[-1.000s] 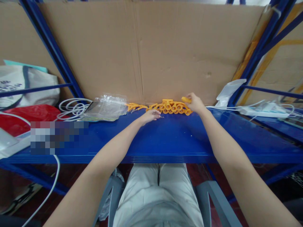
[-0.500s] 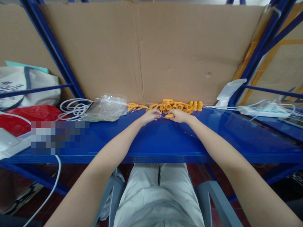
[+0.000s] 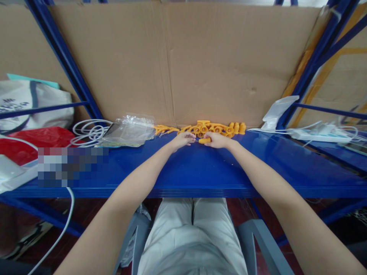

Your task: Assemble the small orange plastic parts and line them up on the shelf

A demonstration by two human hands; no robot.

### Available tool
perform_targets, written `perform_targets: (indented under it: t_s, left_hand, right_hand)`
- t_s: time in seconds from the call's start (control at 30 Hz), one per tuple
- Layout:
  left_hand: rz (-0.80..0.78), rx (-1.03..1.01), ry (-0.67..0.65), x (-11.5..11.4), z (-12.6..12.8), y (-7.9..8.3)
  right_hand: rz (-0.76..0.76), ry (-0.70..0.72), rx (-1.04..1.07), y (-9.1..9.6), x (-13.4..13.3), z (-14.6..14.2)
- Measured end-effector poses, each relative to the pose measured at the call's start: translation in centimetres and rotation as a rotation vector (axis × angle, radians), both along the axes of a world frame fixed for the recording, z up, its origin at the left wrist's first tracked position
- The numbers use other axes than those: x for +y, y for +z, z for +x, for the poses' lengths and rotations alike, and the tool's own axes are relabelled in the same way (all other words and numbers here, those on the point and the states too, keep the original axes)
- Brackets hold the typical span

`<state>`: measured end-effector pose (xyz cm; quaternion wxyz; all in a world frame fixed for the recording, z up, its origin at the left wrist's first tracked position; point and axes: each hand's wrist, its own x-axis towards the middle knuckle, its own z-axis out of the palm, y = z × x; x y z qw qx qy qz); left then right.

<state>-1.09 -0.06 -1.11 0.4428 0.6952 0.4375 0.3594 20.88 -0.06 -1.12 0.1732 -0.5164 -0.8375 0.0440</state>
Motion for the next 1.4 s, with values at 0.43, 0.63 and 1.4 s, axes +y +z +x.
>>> perform_targets:
  t_s: [0.43, 0.63, 1.4]
  left_hand:
    - [0.523, 0.735, 0.329, 2.2, -2.6, -0.1]
    - [0.407, 0.832, 0.101, 2.5, -3.4, -0.2]
    - [0.607, 0.796, 0.23, 0.7, -1.8, -0.1]
  right_hand:
    - [0.063, 0.074, 0.057, -0.7, 0.1, -1.0]
    - [0.105, 0.123, 0.065, -0.8, 0.1, -1.0]
    - [0.13, 0.178, 0.156, 0.1, 0.3, -0.1]
